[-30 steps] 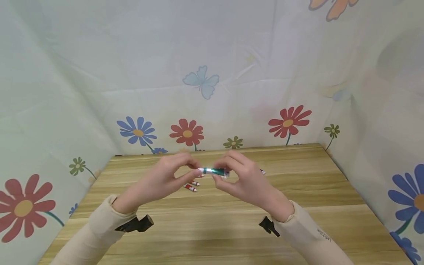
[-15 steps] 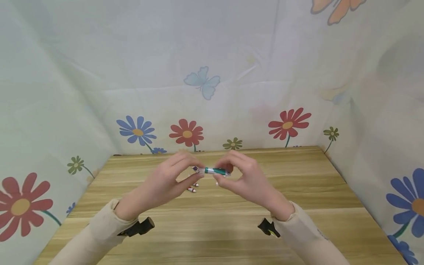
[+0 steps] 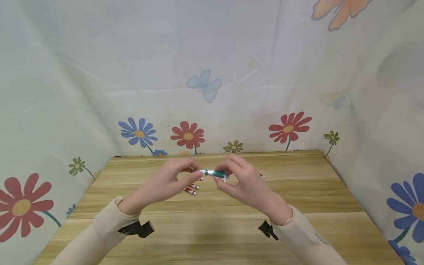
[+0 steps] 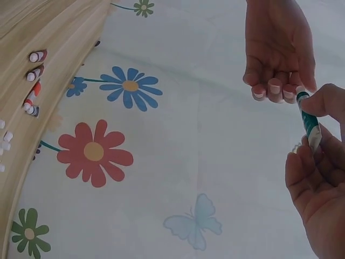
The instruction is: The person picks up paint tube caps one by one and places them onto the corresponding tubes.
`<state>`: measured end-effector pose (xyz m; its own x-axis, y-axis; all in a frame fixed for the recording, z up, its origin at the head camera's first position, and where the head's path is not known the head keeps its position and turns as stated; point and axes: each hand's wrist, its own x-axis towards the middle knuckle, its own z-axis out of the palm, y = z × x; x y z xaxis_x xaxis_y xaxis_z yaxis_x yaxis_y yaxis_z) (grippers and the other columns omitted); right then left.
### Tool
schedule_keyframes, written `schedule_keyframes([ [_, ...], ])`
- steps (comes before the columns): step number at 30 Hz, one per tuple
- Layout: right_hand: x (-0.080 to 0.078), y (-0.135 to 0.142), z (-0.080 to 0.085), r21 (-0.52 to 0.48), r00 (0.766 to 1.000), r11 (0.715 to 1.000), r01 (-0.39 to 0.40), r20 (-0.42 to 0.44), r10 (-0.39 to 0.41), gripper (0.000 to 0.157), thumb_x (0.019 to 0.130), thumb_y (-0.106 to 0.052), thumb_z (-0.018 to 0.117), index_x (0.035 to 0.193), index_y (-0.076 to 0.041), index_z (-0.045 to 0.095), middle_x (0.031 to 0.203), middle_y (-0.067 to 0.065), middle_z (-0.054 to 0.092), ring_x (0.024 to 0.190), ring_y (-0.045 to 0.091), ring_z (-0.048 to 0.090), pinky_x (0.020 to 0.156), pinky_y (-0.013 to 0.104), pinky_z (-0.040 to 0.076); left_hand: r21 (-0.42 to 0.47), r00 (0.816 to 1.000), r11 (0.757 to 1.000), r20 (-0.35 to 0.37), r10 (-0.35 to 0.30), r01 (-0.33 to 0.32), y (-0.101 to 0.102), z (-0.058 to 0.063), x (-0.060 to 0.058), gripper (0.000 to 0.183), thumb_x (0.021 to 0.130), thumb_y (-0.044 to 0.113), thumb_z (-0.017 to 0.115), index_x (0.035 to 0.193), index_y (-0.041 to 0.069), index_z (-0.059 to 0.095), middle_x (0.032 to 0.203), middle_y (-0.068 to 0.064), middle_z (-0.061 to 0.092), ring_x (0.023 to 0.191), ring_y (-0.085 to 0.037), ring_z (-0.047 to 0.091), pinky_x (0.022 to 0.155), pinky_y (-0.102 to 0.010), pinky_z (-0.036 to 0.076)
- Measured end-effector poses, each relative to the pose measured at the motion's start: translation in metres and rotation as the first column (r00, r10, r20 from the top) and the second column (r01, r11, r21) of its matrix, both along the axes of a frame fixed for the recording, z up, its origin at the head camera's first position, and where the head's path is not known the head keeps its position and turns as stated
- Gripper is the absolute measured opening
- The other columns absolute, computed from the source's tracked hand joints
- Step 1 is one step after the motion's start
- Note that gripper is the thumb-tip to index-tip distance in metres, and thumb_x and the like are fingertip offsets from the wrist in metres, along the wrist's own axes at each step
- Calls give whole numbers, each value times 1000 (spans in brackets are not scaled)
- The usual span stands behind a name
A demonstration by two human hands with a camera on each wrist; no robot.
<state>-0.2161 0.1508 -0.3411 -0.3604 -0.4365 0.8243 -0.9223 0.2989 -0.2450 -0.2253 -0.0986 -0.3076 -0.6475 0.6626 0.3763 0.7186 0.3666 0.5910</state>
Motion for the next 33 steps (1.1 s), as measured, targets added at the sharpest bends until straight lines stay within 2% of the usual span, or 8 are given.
schedule_keyframes([
  [3,-2,-1,-2,-2,999,1000,-12,-32,12,25,99,-29,63,103,-4,67,98,1,63,79,9,57,71,15,49,7,1000,1000,-31,-2,2,1,-2,1,17,102,31,63,106,16,69,97,8,66,92,-6,64,73,-28,57],
  [7,-3,-1,-2,-17,999,999,-40,-21,40,22,98,-28,65,103,-6,67,98,-2,63,78,8,55,69,16,48,-1,977,1000,-211,-18,18,3,-2,4,10,100,21,66,103,12,67,96,7,65,90,-7,61,77,-26,53],
  [9,-2,0,-2,-17,998,999,-48,31,49,16,96,-23,69,104,-9,68,97,-4,62,79,8,55,70,18,48,-22,937,999,-347,-31,25,4,-2,5,10,99,18,68,103,10,66,97,4,64,90,-8,59,77,-24,52],
  [15,4,3,-1,9,978,999,-30,209,28,27,86,-1,77,105,-18,68,93,-10,61,81,7,55,69,25,49,-82,748,995,-657,-91,49,6,-3,8,13,99,14,67,107,4,64,101,-3,62,96,-17,58,85,-23,52],
  [18,5,4,-1,9,969,999,-34,244,31,25,88,-2,76,104,-19,68,93,-10,61,80,8,55,68,28,50,-89,715,995,-691,-100,53,6,-4,8,14,99,14,66,108,2,64,102,-4,63,98,-18,59,88,-24,52],
  [20,5,4,-1,0,970,999,-40,239,39,24,88,-3,76,104,-19,68,94,-10,62,81,7,55,68,27,50,-75,744,996,-662,-91,55,6,-4,9,15,99,16,66,108,3,64,103,-3,63,98,-17,59,88,-23,52],
  [27,1,-1,-1,34,996,999,-2,-95,5,26,100,-30,63,105,-5,68,99,-1,62,79,8,56,71,16,50,-23,936,998,-347,-58,53,4,-4,6,10,98,17,68,104,10,64,96,3,62,88,-9,56,72,-22,51],
  [33,1,-4,1,55,976,998,12,-219,0,28,101,-28,61,103,-2,68,100,3,62,78,9,57,71,15,50,-60,977,997,-205,-62,51,3,-4,5,6,100,16,64,104,11,65,93,6,63,85,-7,59,70,-24,52],
])
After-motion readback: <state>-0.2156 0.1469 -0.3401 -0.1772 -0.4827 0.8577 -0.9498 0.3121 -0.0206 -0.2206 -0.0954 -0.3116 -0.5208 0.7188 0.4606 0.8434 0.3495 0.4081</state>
